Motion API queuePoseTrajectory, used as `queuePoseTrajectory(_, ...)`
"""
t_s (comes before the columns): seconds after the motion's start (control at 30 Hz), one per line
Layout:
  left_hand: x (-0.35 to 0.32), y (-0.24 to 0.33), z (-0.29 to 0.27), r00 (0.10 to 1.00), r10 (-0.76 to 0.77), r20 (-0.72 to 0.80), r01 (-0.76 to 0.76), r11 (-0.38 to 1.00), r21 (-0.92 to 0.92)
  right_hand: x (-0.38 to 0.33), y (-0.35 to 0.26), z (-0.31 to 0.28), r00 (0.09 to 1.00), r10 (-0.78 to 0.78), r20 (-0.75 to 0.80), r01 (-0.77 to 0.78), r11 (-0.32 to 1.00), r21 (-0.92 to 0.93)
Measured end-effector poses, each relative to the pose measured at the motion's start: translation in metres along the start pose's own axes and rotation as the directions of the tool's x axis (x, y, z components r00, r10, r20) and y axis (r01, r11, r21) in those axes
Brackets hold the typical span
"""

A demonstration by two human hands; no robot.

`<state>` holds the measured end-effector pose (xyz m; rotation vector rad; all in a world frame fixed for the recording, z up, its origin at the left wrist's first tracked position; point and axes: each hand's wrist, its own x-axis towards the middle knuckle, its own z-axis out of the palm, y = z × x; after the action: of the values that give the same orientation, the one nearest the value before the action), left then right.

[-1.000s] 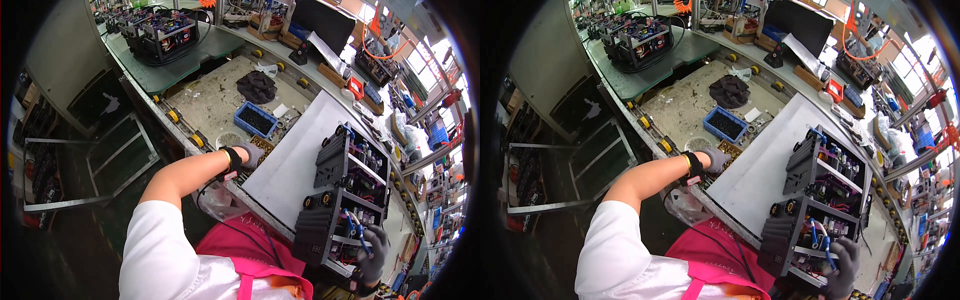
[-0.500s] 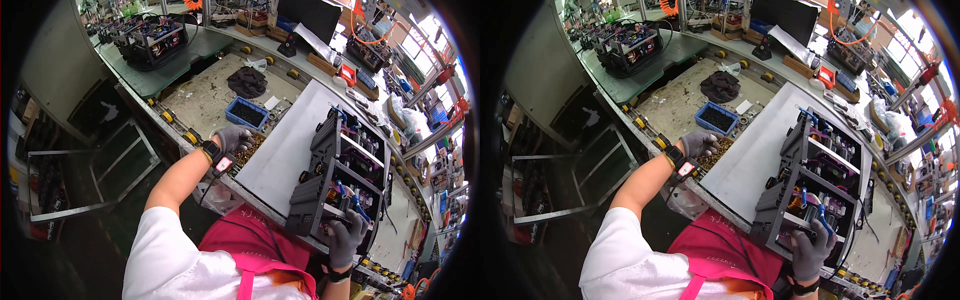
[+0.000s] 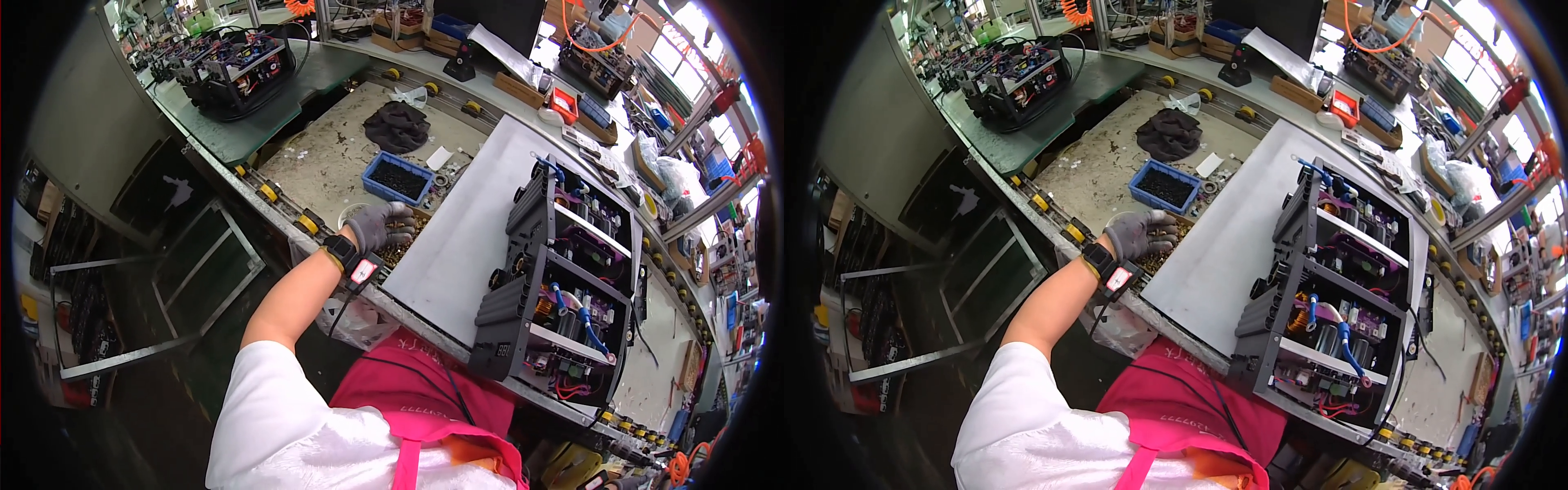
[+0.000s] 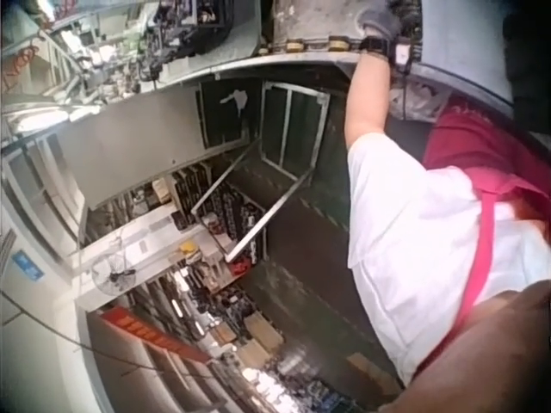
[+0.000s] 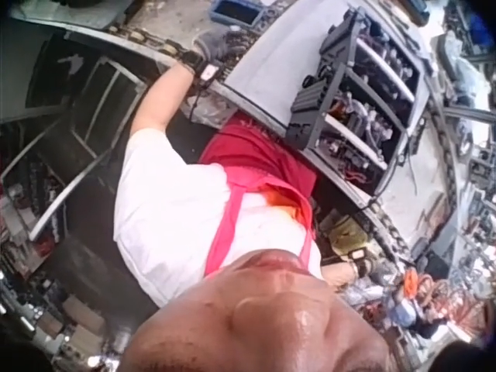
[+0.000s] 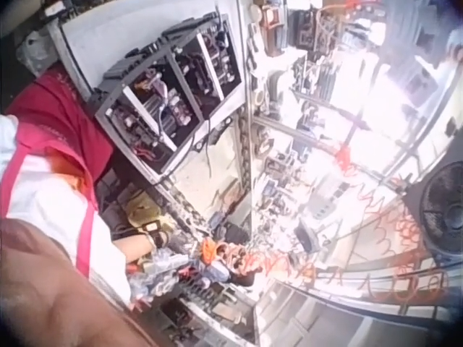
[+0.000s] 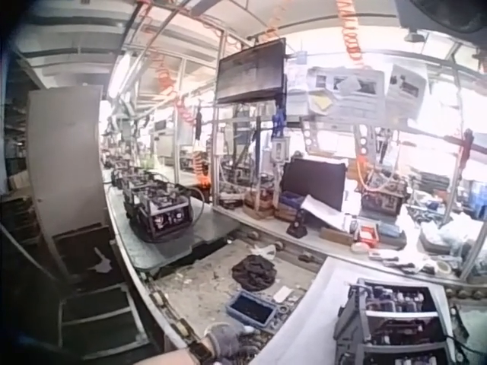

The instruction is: Assembling electronic power units on a production line by applying stickers, attaching front panels, and using a power screwdriver to secure components.

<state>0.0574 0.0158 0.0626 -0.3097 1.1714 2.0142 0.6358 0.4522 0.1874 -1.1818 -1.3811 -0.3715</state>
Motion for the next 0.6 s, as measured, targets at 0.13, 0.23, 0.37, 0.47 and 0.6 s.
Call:
queuePoseTrajectory(0.13, -0.001, 0.004, -0.01, 0.977, 0.201, -0.065, -0.183, 0.96, 0.21, -0.009, 0.028, 0.013, 0.993, 0.076, 0.093, -0.071, 0.996, -0.052)
queuePoseTrajectory(0.23, -0.004, 0.016, -0.019, 0.958, 0.192, -0.215, -0.128, 0.951, 0.28, -0.013, 0.045, 0.026, 0.982, 0.118, 0.144, -0.11, 0.992, -0.064)
queuePoseTrajectory(0.37, -0.004, 0.012, -0.019, 0.918, 0.377, -0.12, -0.167, 0.645, 0.746, -0.021, 0.066, 0.049, 0.957, 0.174, 0.234, -0.164, 0.985, -0.062)
queuePoseTrajectory(0.47, -0.003, 0.003, -0.011, 0.901, 0.425, 0.09, -0.214, 0.256, 0.943, -0.028, 0.081, 0.067, 0.928, 0.219, 0.3, -0.209, 0.976, -0.066)
queuePoseTrajectory(0.6, -0.003, 0.002, -0.001, 0.927, 0.34, 0.16, -0.129, -0.113, 0.985, -0.037, 0.097, 0.086, 0.886, 0.26, 0.383, -0.259, 0.964, -0.056)
